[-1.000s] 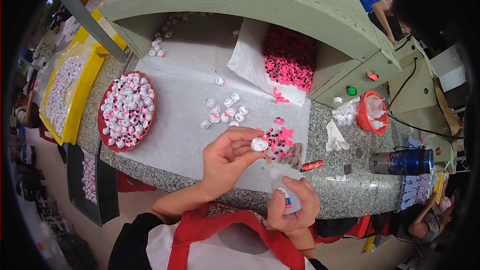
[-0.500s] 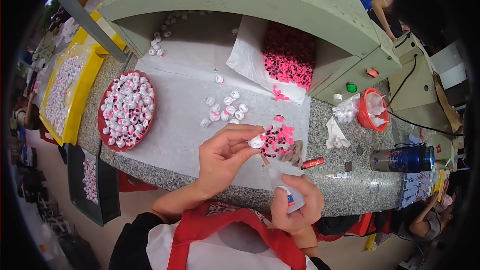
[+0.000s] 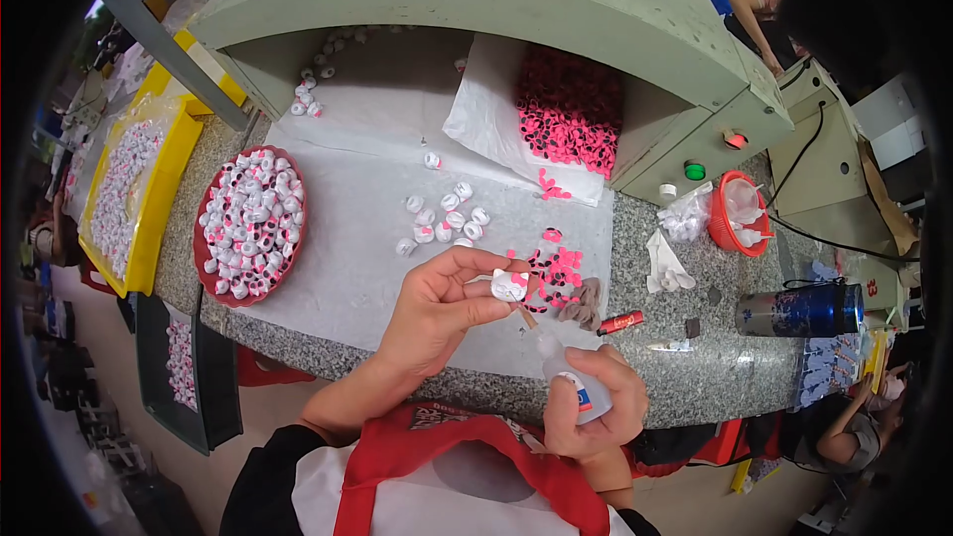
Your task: Assembling small plastic toy parts by applying adhesive and joining components.
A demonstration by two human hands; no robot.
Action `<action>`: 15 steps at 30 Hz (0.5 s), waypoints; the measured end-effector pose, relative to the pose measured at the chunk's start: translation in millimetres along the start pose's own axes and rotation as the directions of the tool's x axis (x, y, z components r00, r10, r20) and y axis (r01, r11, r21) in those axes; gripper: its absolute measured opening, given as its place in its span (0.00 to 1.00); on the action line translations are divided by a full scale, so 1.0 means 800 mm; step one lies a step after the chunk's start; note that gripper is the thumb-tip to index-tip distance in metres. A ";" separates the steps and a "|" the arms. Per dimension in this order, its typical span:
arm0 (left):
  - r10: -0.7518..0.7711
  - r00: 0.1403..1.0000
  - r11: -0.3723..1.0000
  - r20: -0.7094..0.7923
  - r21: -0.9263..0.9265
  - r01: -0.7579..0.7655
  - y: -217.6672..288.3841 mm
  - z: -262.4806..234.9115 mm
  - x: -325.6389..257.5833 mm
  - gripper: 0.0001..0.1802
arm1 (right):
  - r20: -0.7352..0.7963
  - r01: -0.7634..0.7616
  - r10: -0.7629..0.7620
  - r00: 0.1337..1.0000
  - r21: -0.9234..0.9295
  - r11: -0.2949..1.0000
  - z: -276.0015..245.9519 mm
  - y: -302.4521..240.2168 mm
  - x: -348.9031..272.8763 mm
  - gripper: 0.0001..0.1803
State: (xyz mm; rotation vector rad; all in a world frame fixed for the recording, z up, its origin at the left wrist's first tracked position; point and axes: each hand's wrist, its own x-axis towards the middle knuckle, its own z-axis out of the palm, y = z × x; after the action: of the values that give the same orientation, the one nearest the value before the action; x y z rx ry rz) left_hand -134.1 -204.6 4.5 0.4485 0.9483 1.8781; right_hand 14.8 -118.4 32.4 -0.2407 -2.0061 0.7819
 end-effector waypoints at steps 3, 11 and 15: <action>-0.017 1.000 1.000 0.011 -0.017 0.018 0.001 0.000 0.000 0.19 | -0.011 -0.003 0.003 1.000 0.023 1.000 0.000 0.002 -0.001 0.16; -0.004 1.000 1.000 -0.001 -0.028 0.003 0.001 -0.004 0.001 0.19 | -0.020 -0.030 0.029 0.999 -0.002 1.000 -0.001 0.005 -0.003 0.16; 0.000 1.000 1.000 -0.017 -0.032 -0.001 0.000 -0.005 0.001 0.19 | -0.004 -0.005 0.005 1.000 -0.035 0.999 -0.003 0.000 0.002 0.15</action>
State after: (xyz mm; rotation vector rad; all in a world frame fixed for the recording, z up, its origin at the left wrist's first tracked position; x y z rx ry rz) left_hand -137.3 -205.4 1.9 0.4147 0.9282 1.8970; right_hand 16.2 -116.7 34.5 -0.2676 -2.0173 0.7496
